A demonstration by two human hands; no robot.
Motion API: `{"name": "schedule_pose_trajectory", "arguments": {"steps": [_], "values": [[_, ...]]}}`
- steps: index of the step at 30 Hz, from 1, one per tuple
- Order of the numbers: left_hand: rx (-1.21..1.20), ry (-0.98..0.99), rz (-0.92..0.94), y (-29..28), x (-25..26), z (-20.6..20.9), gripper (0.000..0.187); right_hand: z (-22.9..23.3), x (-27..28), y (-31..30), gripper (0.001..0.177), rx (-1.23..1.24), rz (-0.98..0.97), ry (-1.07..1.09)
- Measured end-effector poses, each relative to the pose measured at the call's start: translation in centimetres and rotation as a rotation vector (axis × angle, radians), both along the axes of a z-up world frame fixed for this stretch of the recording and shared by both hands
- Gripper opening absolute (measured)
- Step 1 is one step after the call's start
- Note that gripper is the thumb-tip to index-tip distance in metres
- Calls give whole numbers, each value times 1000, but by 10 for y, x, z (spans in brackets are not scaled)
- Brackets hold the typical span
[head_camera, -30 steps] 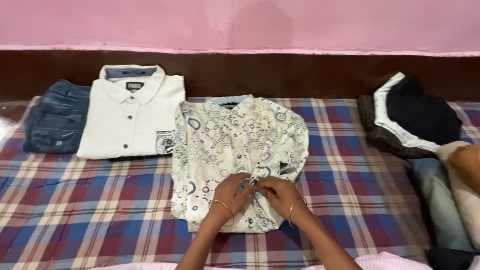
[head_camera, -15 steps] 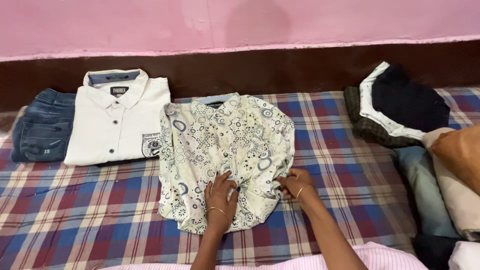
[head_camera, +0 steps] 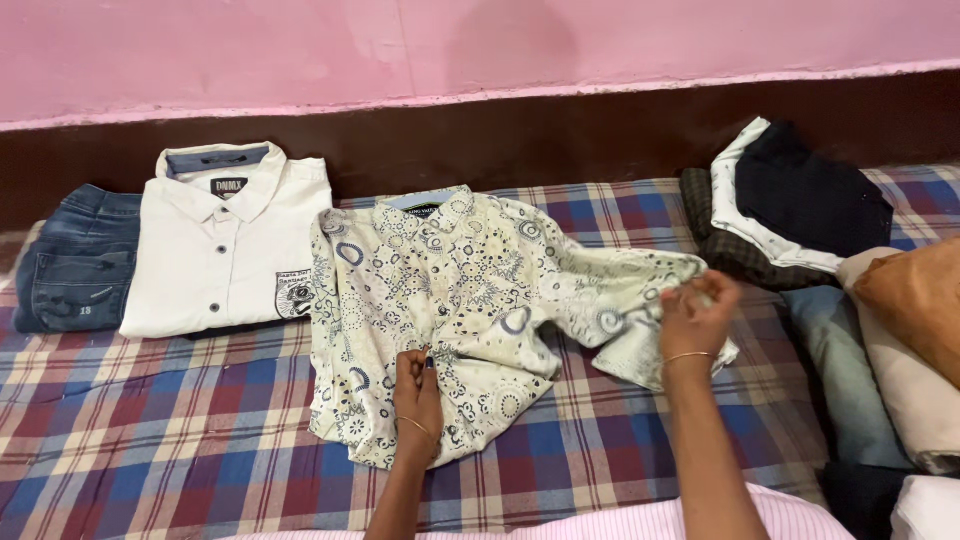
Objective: The person spreads out a shirt on a bed and fastens its buttons by hand.
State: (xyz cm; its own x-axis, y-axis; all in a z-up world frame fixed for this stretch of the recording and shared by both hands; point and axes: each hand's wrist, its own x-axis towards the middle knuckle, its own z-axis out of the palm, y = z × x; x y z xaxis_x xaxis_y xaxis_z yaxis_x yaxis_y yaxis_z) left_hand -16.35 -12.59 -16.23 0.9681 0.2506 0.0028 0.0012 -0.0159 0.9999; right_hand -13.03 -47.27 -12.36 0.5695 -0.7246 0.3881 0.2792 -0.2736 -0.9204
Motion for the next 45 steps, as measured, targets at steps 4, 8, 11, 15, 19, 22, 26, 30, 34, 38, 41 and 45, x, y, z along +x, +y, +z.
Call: {"name": "schedule_pose_trajectory", "arguments": {"steps": [4, 8, 11, 15, 19, 22, 26, 30, 34, 38, 41, 45], "values": [[3, 24, 7, -1, 2, -2, 11, -8, 0, 31, 25, -201, 266, 466], [26, -1, 8, -1, 3, -5, 10, 13, -15, 56, 33, -461, 409, 1043], [33, -37, 0, -2, 2, -7, 9, 24, -19, 50, 51, -592, 309, 1304], [39, -22, -2, -2, 2, -9, 9, 4, -23, 30, 57, -636, 68, 1112], [-20, -78, -7, -2, 4, -9, 5, 0, -18, 31, 59, -927, 2, 888], [-21, -64, -4, -2, 4, -11, 7, 3, -11, 49, 32, -563, 474, 989], [2, -77, 1, -2, 5, -13, 8, 14, -18, 77, 37, -194, 1100, 909], [1, -73, -4, -1, 5, -16, 7, 29, -24, 93, 45, -97, 1009, 890], [52, -78, -50, 3, 0, -12, 17, 30, -23, 102, 46, -47, 1060, 714], [400, -146, -108, 14, -7, 9, 32, 18, -14, 94, 29, -158, 984, 689], [940, -127, 20, 16, -1, 28, 43, 12, 5, 73, 19, -288, 506, 415], [1152, 27, 40, 35, 12, 56, 53, 18, 5, 38, 21, -76, 250, 228]]}}
